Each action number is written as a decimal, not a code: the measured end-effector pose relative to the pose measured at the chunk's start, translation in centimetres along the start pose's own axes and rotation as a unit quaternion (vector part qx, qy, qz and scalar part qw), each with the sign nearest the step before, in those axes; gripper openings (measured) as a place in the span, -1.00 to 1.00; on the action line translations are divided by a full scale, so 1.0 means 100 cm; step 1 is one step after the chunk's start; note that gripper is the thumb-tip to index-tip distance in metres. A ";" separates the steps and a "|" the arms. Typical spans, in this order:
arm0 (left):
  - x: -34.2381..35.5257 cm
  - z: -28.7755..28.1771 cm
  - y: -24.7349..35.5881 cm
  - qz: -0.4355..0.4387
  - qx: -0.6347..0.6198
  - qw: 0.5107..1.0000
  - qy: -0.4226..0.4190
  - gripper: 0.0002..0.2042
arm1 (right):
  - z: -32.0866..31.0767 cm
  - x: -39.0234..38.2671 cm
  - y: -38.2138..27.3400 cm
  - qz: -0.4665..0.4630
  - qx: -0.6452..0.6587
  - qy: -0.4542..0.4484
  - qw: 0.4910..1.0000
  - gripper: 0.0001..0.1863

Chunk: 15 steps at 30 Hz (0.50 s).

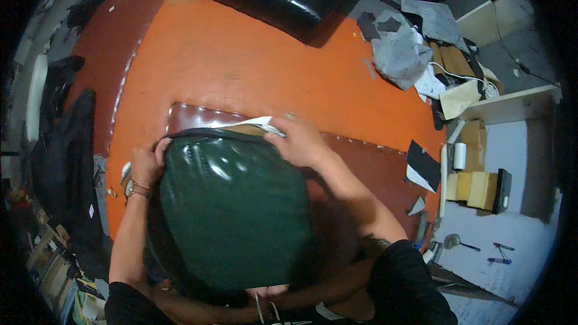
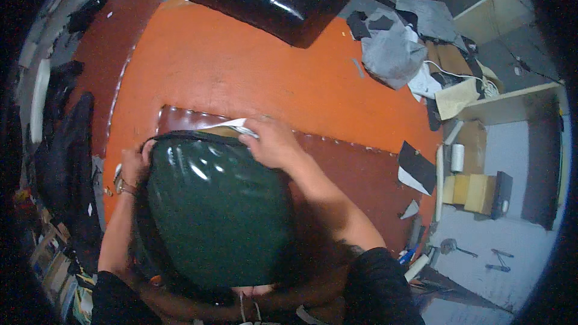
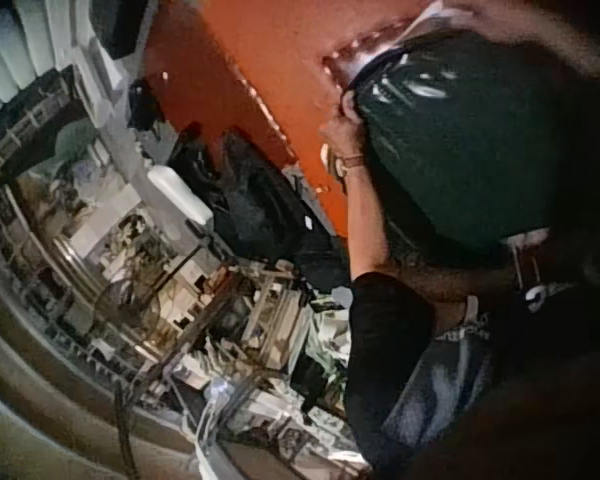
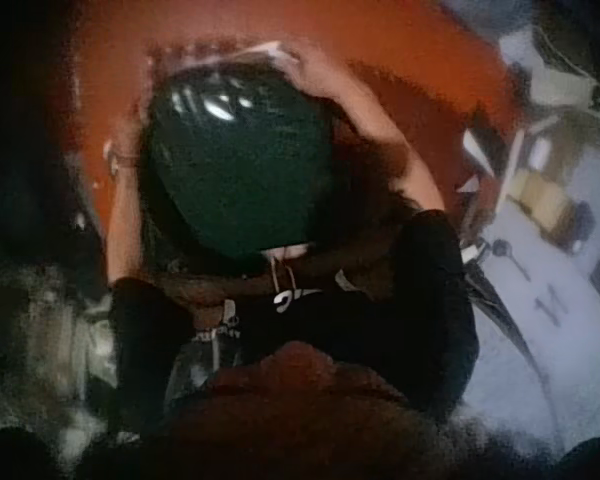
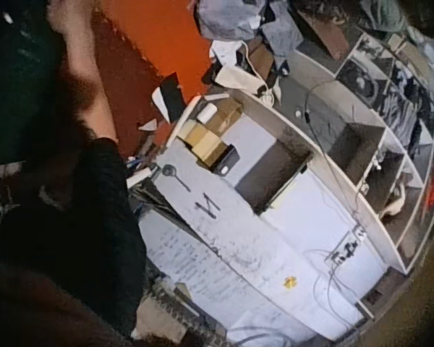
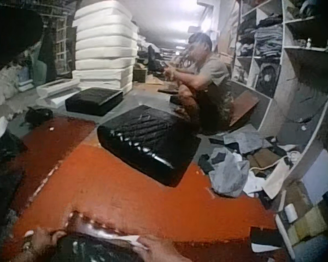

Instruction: The person sits on the floor and fits a green leather cover onto a cushion. They repeatedly pull, smooth, and adjust the cover over the cushion's edges and corners, turning the cushion to access different sides.

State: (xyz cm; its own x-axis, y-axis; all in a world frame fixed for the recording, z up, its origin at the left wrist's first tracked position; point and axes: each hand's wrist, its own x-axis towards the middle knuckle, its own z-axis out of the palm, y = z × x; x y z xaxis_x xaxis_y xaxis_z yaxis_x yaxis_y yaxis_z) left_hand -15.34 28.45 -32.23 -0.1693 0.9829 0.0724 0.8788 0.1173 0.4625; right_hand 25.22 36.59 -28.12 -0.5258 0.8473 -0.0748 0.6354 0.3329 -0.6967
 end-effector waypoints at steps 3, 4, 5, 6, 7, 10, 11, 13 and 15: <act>0.018 -0.030 -0.040 -0.003 0.086 0.996 0.000 -0.56 | 0.035 0.048 -0.033 -0.017 -0.031 0.056 0.998 -0.71; 0.015 -0.034 -0.052 0.013 0.118 0.993 0.019 -0.56 | 0.051 0.061 -0.040 0.009 -0.027 0.066 0.997 -0.72; 0.013 -0.036 -0.063 0.016 0.166 0.985 0.040 -0.57 | 0.068 0.073 -0.047 0.027 -0.022 0.080 0.996 -0.72; 0.009 -0.035 -0.072 -0.030 0.177 0.984 0.008 -0.55 | 0.082 0.081 -0.052 0.058 -0.018 0.078 0.995 -0.72; 0.003 -0.031 -0.080 -0.024 0.139 0.990 0.014 -0.52 | 0.094 0.086 -0.055 0.078 -0.023 0.077 0.994 -0.72; -0.005 -0.020 -0.093 -0.027 0.163 0.986 0.034 -0.49 | 0.113 0.095 -0.057 0.131 -0.038 0.066 0.988 -0.72; -0.006 -0.018 -0.095 -0.020 0.187 0.981 0.038 -0.49 | 0.114 0.096 -0.057 0.122 -0.037 0.080 0.989 -0.71; -0.002 -0.016 -0.095 -0.044 0.131 0.990 0.014 -0.48 | 0.113 0.099 -0.055 0.115 -0.050 0.082 0.989 -0.71; 0.004 -0.016 -0.093 -0.046 0.117 0.992 0.002 -0.51 | 0.110 0.103 -0.053 0.112 -0.087 0.079 0.987 -0.72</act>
State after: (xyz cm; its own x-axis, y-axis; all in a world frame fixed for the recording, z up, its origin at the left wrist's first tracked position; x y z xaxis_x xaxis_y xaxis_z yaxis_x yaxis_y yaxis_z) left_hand -24.32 27.48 -35.10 -0.2547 0.9661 0.0423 0.9390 0.2366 0.2496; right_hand 10.23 38.99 -33.11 -0.2741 0.9574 -0.0909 0.8209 0.1836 -0.5408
